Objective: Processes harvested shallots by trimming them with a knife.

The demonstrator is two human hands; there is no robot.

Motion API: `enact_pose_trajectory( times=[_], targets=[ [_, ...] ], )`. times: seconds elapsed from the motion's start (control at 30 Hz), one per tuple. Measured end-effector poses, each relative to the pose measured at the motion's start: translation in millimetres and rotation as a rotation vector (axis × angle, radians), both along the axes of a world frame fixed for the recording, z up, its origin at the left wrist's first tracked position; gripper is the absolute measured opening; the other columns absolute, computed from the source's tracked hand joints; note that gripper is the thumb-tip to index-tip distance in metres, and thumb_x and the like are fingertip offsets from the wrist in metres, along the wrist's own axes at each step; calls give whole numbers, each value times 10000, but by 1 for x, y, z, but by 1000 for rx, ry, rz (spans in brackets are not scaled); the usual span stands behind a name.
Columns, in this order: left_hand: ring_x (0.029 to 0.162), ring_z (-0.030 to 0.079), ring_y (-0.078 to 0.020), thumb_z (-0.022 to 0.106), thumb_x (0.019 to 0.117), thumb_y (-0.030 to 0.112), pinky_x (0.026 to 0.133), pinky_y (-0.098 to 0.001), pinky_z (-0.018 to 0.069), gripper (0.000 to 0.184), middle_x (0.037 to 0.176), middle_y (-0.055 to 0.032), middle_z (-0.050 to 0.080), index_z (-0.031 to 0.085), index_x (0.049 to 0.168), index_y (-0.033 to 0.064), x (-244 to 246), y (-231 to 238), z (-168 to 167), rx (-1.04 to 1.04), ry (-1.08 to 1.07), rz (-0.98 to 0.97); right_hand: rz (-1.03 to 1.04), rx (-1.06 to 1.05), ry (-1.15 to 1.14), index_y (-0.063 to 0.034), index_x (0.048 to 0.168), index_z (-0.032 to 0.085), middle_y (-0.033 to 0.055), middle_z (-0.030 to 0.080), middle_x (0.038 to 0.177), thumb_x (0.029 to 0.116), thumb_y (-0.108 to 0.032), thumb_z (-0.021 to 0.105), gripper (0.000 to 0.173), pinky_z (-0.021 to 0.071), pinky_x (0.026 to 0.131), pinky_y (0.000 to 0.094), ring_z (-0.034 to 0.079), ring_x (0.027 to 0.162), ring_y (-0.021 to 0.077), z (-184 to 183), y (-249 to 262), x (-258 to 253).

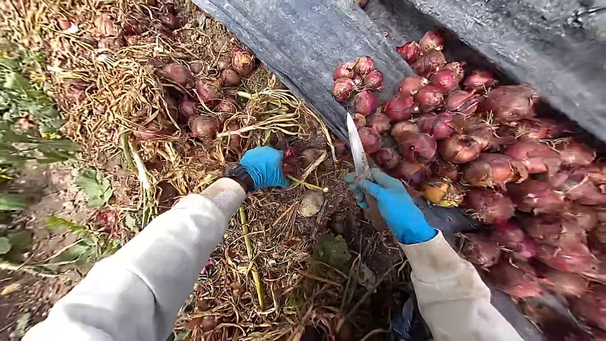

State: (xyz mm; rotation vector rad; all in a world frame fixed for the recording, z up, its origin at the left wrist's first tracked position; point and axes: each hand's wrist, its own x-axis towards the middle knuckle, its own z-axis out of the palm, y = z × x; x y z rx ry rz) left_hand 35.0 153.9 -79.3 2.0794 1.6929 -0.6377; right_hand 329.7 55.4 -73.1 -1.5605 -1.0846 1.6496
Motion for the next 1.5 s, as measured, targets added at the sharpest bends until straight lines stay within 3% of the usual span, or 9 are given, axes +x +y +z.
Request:
enact_pose_trajectory(
  times=[0.2, 0.47, 0.67, 0.8, 0.93, 1.07, 1.2, 1.33, 1.5],
  targets=[
    [808, 711, -33, 820, 724, 527, 743, -268, 617, 435, 858, 65, 747, 736, 983, 187, -20, -92, 57, 187, -1120, 552, 182, -27, -57, -156, 1177, 616, 46, 617, 725, 845, -684, 694, 628, 521, 541, 377, 573, 558, 172, -3, -28, -43],
    [764, 712, -67, 911, 642, 552, 694, -237, 601, 489, 834, -4, 751, 763, 915, 174, -10, -156, 113, -241, -1290, 776, 354, 276, 258, -149, 1089, 619, -24, 528, 616, 836, -833, 536, 734, 464, 442, 272, 495, 473, 86, 17, -62, -69],
    [807, 721, -108, 934, 687, 361, 736, -284, 604, 400, 870, -27, 761, 766, 963, 123, -26, -137, 117, -477, -951, 539, 320, 109, 356, -179, 943, 627, -45, 446, 560, 988, -645, 509, 483, 378, 407, 215, 402, 423, 49, 10, -68, -77],
    [622, 630, -190, 833, 794, 590, 573, -478, 516, 424, 637, 7, 623, 685, 762, 194, -26, -120, 100, -43, -284, 361, 247, 21, 332, -176, 849, 571, -39, 404, 550, 1002, -651, 462, 510, 340, 380, 220, 356, 401, 58, -5, -60, -73],
    [671, 664, -62, 757, 907, 362, 597, -361, 562, 116, 748, 89, 701, 750, 907, 246, -33, -120, 84, 293, -606, 453, 182, -123, 287, -150, 907, 560, -16, 409, 551, 953, -730, 470, 588, 375, 388, 241, 383, 401, 86, -21, -50, -68],
    [810, 693, -60, 751, 842, 278, 719, -393, 596, 129, 893, 116, 736, 773, 969, 288, -1, -142, 59, 29, -585, 102, 225, -123, 305, -147, 1026, 644, -39, 507, 615, 808, -670, 741, 575, 424, 441, 237, 448, 455, 65, -35, -53, -71],
    [756, 692, -300, 725, 816, 211, 622, -571, 525, 116, 770, -69, 687, 688, 770, 111, 25, -118, 54, 36, -362, -66, 119, 210, 79, -181, 1193, 681, -37, 723, 974, 885, -435, 782, 412, 606, 790, 297, 691, 870, 59, -21, -54, -76],
    [841, 698, -392, 620, 910, 275, 641, -631, 501, 174, 831, -144, 700, 694, 892, 119, 42, -35, 69, 183, -156, 158, -67, 410, -51, -194, 806, 582, -61, 455, 565, 1049, -613, 369, 529, 368, 380, 261, 402, 423, 75, 22, -14, -39],
    [963, 702, -414, 625, 912, 283, 690, -657, 536, 222, 1037, -157, 722, 700, 1027, 109, 80, 28, 30, 211, -76, 100, -368, 448, 35, -216, 754, 504, -64, 409, 494, 1043, -670, 192, 622, 348, 312, 265, 363, 342, 82, 36, 8, 4]
  ],
)
